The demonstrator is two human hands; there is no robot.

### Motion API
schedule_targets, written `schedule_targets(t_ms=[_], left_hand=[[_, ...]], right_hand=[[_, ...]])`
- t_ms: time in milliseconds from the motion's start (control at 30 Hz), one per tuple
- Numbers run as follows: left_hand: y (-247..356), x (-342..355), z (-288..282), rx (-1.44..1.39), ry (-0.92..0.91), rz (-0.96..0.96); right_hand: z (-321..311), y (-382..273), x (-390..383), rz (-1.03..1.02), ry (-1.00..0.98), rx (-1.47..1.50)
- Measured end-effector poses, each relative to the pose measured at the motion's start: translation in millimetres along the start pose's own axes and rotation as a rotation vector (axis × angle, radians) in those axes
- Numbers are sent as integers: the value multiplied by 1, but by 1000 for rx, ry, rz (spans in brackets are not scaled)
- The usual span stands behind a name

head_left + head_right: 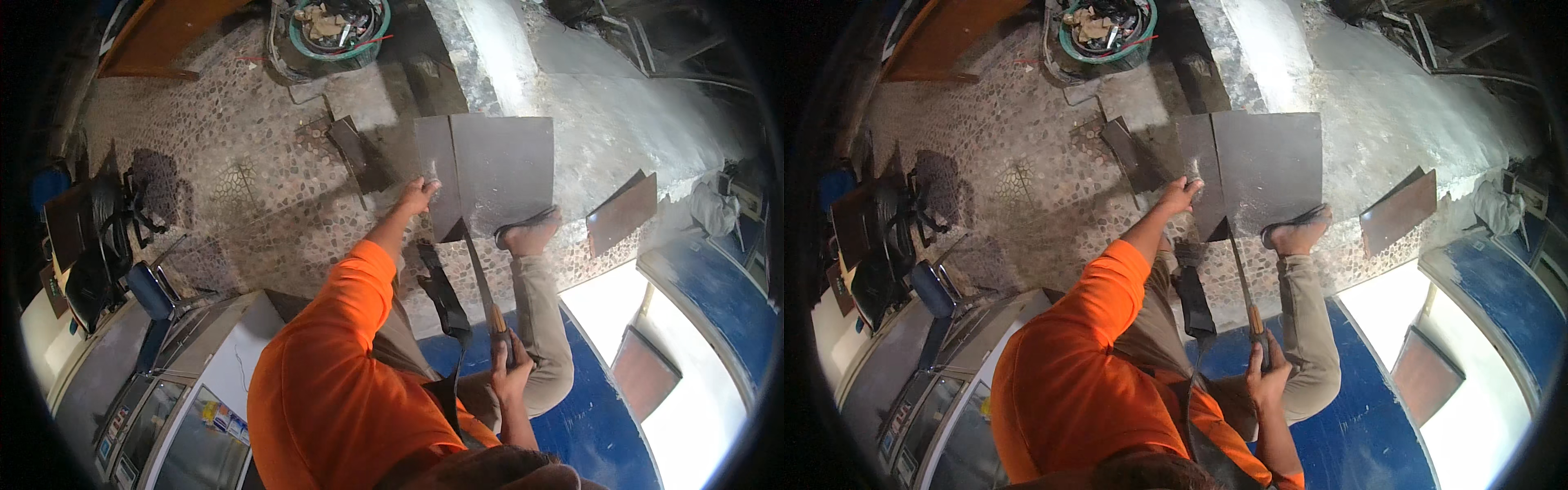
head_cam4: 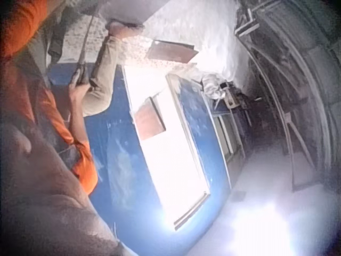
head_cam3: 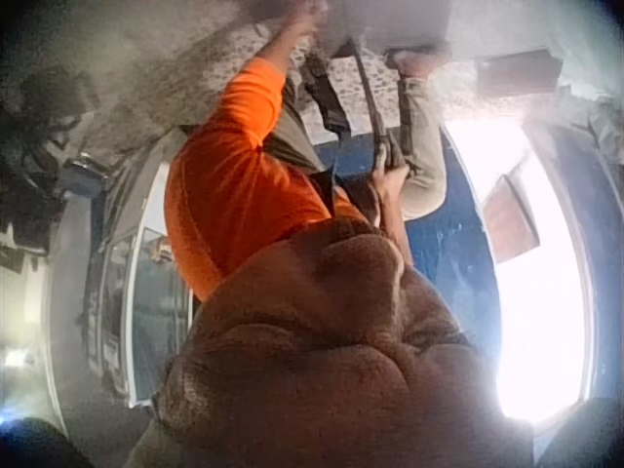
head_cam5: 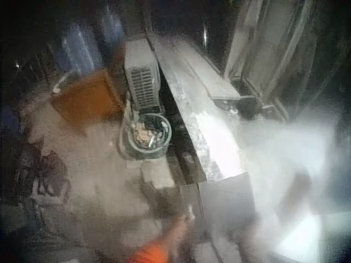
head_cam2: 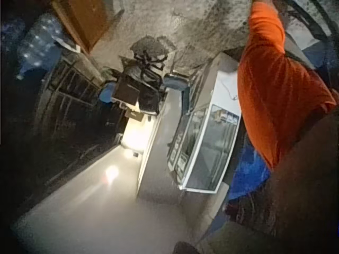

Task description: The person uses a hand saw to cut a rectangular piece of wood placed on a tiled floor. They hold the wood steady with their left hand and saw with their right hand, producing sawdust as they work.

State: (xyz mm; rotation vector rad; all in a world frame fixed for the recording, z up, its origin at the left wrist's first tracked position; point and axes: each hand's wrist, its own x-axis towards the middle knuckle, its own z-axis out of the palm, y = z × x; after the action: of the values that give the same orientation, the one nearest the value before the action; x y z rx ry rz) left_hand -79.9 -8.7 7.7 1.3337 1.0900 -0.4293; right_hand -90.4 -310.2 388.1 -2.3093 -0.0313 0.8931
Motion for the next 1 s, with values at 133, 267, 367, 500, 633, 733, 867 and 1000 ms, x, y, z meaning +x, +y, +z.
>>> schedule_targets(t_ms=[133, 267, 367, 500, 633, 733, 867, 1000], left_hand=[[17, -3, -3, -41, -105, -42], [15, -15, 9, 164, -47, 40], [0, 1, -11, 135, -18, 36], [-3, 2, -15, -35, -75, -47], [24, -6, 11, -19, -120, -23], [2, 5, -4, 157, -21, 35], [-10, 11, 3, -152, -93, -70], [-19, 14, -6, -184, -114, -97]], right_hand=[[91, 62, 121, -368, 125, -137], [78, 51, 113, -118, 45, -62], [40, 18, 52, -28, -26, -83], [13, 23, 12, 52, -33, -33], [70, 54, 107, -198, 67, -139], [117, 43, 162, -253, 73, -75], [73, 32, 110, -144, 49, -109], [19, 22, 23, 86, -30, -12]])
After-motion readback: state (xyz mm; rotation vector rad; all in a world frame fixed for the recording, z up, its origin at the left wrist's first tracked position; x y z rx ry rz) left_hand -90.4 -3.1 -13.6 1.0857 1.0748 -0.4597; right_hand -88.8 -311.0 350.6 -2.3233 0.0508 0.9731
